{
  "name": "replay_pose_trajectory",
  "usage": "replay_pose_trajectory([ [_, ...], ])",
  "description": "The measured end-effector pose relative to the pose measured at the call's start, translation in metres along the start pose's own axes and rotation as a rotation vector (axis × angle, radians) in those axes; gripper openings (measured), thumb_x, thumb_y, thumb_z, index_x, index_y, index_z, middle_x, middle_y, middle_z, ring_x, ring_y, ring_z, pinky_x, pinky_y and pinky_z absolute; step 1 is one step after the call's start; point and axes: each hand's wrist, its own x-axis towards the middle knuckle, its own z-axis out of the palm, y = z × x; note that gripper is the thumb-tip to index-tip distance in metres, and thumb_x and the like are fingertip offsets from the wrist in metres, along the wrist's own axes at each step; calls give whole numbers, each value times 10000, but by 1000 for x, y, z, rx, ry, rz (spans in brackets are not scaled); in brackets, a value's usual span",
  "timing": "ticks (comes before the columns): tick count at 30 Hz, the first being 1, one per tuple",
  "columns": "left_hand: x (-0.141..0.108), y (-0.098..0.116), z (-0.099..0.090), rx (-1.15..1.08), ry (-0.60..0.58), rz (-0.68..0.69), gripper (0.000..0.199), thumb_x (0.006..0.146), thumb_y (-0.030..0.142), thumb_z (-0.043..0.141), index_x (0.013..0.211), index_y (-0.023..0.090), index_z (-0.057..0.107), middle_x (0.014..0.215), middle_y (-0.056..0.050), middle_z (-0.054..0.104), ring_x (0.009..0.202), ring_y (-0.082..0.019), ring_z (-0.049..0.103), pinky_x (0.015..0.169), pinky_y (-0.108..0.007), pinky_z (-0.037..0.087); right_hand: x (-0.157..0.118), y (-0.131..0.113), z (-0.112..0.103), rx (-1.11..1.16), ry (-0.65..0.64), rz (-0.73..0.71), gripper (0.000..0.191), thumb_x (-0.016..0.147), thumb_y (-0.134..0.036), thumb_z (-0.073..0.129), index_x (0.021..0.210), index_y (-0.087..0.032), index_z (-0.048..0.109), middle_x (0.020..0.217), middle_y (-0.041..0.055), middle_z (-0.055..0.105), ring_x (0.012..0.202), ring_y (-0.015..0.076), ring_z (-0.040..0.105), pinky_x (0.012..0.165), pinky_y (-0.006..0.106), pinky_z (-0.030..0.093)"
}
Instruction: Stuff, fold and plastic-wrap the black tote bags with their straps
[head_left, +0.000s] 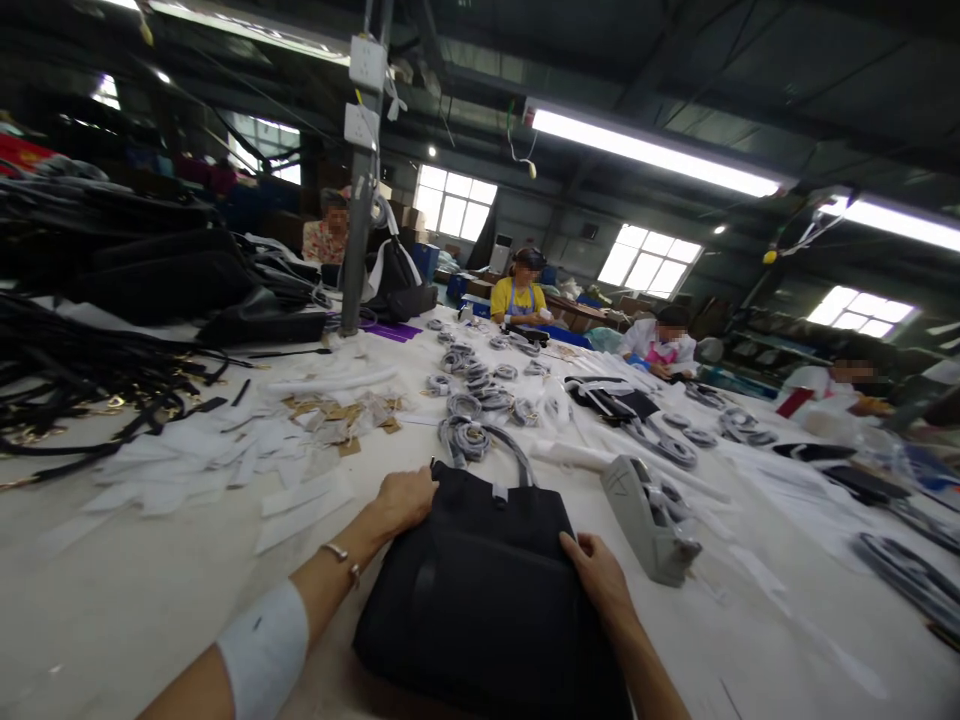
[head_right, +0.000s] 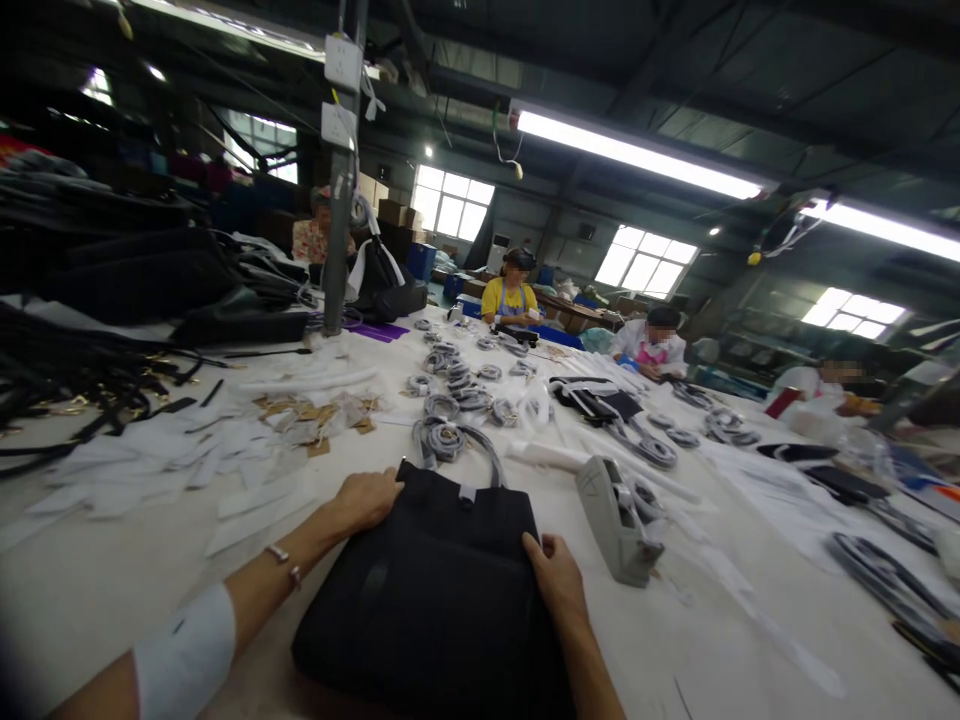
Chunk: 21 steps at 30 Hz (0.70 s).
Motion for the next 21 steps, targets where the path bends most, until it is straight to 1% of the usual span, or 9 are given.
replay_pose_trajectory([
  [3, 1, 3, 2, 46, -7, -27, 359, 929, 377, 366, 1085, 135, 579, 1019, -192, 679, 1021, -329, 635, 868, -432, 436, -1, -1, -1, -4, 4, 8, 483, 821, -514, 489, 1040, -108, 632, 1050, 152, 698, 993, 268, 643, 851, 324, 465],
  [6, 1, 6, 2, 54, -2, -58, 343, 932, 376, 360, 1096, 164, 574, 1119, -171, 652, 1084, -320, 607, 884, -423, 438, -3, -2, -2, -2, 4, 4, 517, 818, -536, 488, 1064, -106, 632, 1056, 151, 694, 1002, 268, 641, 854, 327, 461],
  [8, 0, 7, 1, 39, 4, -99, 349, 930, 386, 357, 1108, 169, 564, 1176, -169, 628, 1089, -319, 605, 871, -414, 448, -3, -2, -2, -5, 3, 12, 521, 814, -540, 497, 1073, -110, 638, 1058, 150, 696, 1018, 270, 639, 860, 328, 459],
  [10, -1, 6, -1, 11, 10, -162, 392, 917, 417, 374, 1151, 143, 530, 1174, -187, 629, 1067, -328, 618, 849, -407, 456, -3, -2, -3, -5, -3, 23, 517, 812, -536, 509, 1078, -111, 639, 1062, 150, 696, 1023, 269, 639, 866, 329, 458],
  [12, -2, 3, -3, -25, 10, -228, 480, 894, 471, 405, 1186, 100, 493, 1147, -214, 640, 1056, -341, 624, 834, -398, 458, -3, -2, -4, 3, -17, 25, 516, 815, -530, 512, 1086, -109, 634, 1064, 149, 697, 1014, 267, 643, 871, 333, 459],
  [15, -5, -1, -3, -78, -24, -299, 553, 854, 548, 437, 1139, 82, 520, 1121, -239, 654, 1055, -353, 628, 822, -384, 457, -3, 0, -7, 7, -45, -7, 522, 820, -523, 508, 1097, -98, 632, 1081, 150, 694, 1016, 262, 642, 882, 333, 459],
  [18, -12, -1, -1, -118, -55, -303, 570, 848, 610, 395, 1078, 115, 562, 1120, -238, 658, 1069, -365, 621, 827, -396, 451, -3, 2, -10, -30, -53, -35, 527, 837, -529, 477, 1096, -100, 641, 1095, 150, 689, 1030, 260, 636, 885, 334, 456],
  [21, -20, 0, 4, -162, -41, -252, 571, 876, 631, 312, 1061, 152, 561, 1143, -200, 656, 1107, -330, 605, 851, -371, 441, -5, 0, -12, -65, -50, -17, 526, 847, -561, 455, 1081, -134, 654, 1063, 139, 695, 1022, 270, 632, 876, 353, 447],
])
